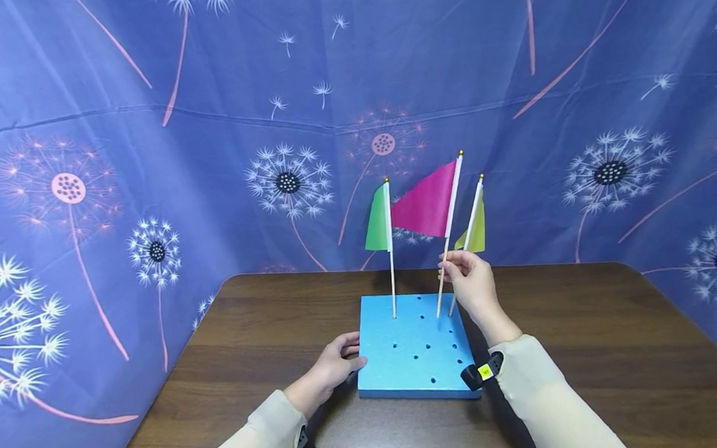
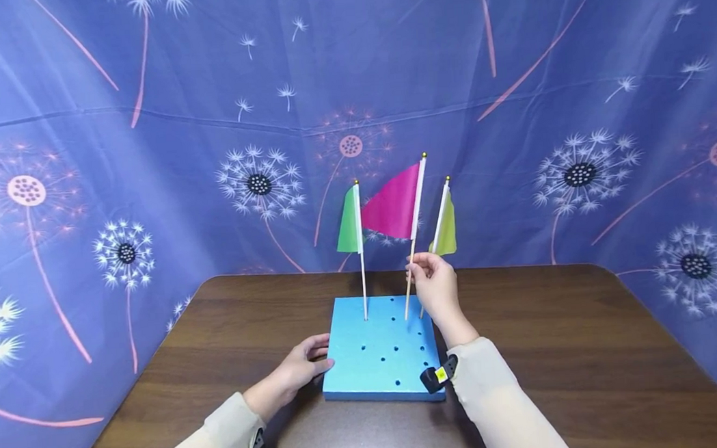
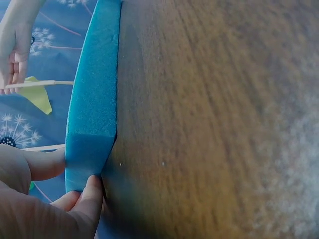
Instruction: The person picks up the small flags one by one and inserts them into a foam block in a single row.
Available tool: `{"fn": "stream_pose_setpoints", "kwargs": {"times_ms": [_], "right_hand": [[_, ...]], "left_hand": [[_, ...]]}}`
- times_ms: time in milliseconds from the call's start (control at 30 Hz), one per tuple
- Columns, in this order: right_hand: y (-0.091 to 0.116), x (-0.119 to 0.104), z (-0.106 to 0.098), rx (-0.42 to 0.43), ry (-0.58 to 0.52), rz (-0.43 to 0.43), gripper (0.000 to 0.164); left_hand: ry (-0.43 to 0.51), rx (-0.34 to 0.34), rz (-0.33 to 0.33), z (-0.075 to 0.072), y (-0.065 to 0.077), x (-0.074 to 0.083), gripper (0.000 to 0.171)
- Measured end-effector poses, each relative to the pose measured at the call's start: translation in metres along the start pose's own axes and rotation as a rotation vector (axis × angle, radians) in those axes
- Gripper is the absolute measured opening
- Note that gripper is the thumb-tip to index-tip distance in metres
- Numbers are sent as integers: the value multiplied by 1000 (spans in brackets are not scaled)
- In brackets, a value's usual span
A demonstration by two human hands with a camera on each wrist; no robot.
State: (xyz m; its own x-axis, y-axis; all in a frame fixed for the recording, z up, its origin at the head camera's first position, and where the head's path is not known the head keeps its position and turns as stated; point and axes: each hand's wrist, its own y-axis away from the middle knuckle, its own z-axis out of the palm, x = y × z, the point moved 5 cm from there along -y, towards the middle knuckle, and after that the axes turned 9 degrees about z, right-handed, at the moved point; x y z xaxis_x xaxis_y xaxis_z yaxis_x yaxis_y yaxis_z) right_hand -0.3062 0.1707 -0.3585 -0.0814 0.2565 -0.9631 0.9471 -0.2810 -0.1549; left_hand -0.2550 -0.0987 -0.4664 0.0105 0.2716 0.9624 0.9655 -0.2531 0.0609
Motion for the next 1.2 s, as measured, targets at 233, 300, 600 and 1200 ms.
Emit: {"fn": "stream_pose_setpoints", "kwargs": {"times_ms": [233, 300, 600, 1200], "right_hand": [[-7, 10, 14, 9, 31, -30, 14], [-7, 14, 17, 11, 43, -30, 14], [-9, 25, 29, 19, 56, -37, 13], [-11, 38, 43, -8, 155, -32, 14]], "left_hand": [[11, -3, 13, 2, -4, 1, 51], [14, -5, 11, 3, -4, 0, 51], [24, -10, 21, 3, -3, -3, 50], [23, 1, 22, 0, -4, -3, 49]]}}
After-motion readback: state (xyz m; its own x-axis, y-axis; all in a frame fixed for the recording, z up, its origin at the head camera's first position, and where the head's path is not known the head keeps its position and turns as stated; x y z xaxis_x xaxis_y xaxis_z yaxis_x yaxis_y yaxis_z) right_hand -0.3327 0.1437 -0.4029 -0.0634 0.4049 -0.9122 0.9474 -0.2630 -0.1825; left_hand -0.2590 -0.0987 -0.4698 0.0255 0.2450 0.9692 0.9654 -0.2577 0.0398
